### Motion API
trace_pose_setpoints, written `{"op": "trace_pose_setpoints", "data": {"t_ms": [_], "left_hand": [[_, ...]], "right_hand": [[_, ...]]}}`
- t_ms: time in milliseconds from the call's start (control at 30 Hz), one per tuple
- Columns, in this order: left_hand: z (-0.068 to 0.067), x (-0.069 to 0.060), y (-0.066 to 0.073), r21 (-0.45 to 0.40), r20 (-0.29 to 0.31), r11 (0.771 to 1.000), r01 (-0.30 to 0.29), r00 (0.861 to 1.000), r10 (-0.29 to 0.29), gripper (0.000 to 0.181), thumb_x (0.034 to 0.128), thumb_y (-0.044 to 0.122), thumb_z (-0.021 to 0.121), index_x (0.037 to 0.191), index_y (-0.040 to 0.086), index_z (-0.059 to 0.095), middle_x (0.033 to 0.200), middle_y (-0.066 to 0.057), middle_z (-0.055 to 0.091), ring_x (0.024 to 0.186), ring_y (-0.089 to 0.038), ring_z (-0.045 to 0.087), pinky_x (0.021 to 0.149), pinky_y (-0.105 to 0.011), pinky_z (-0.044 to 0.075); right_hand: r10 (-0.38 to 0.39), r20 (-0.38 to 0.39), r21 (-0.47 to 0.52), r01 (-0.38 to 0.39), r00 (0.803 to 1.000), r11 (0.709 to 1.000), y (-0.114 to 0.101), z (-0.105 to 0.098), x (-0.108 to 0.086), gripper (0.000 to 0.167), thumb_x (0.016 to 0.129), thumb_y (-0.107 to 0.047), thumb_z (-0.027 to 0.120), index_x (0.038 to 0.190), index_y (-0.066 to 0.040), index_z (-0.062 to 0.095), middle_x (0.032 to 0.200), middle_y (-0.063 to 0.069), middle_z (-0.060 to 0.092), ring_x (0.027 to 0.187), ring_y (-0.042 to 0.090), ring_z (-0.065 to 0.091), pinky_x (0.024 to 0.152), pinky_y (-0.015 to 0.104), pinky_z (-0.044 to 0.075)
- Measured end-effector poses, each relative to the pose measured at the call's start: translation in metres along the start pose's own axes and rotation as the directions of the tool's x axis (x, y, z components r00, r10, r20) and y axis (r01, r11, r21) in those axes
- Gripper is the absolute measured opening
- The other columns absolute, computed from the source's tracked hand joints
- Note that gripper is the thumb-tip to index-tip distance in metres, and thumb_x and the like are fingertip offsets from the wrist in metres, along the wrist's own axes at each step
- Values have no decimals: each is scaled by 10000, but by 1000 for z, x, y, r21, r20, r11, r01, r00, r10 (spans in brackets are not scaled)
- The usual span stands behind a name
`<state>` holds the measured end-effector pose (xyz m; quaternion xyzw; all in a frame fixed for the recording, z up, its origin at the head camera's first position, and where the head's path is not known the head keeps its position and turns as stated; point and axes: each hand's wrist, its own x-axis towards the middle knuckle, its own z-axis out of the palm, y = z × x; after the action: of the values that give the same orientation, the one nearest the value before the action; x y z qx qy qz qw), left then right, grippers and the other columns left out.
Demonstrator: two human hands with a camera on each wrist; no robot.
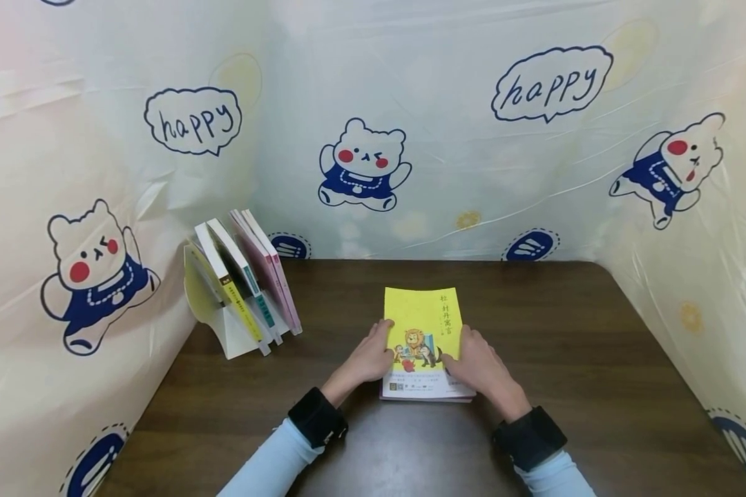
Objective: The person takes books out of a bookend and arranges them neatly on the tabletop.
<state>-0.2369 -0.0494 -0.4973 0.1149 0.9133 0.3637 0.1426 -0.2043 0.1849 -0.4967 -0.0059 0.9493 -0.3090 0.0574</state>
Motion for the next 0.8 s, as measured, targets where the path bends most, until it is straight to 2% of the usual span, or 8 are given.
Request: {"op": "trace_pose_setpoints", "data": {"t_ms": [267, 533, 800], "left_hand": [[1, 2, 2, 50, 36, 999, 5, 999, -7, 619, 1054, 53, 468, 1642, 14, 279, 1709, -265, 166, 1584, -388, 131, 1252, -549, 180], [0, 0, -1, 104, 70, 995, 5, 997, -12, 623, 1062, 63, 445, 1650, -4, 250, 1714, -259, 145, 1589, -384, 111, 1256, -551, 161], [-3, -3, -1, 96, 79, 995, -18, 997, 10, 615, 1057, 53, 453, 1637, -30, 264, 1705, -278, 163, 1584, -405, 123, 1255, -552, 164]], "right_hand": [[13, 20, -77, -12, 1000, 997, -1, -2, 1, 762, 959, -317, 732, 1481, 130, 405, 1227, 253, 515, 899, 323, 579, 712, 413, 503], [9, 30, -76, -6, 1000, 997, -5, -2, -3, 746, 958, -318, 746, 1469, 119, 423, 1220, 242, 508, 876, 315, 586, 688, 393, 496], [34, 36, -77, -31, 999, 996, -5, -1, -5, 761, 954, -356, 748, 1475, 99, 428, 1179, 204, 495, 850, 288, 586, 667, 359, 495]]}}
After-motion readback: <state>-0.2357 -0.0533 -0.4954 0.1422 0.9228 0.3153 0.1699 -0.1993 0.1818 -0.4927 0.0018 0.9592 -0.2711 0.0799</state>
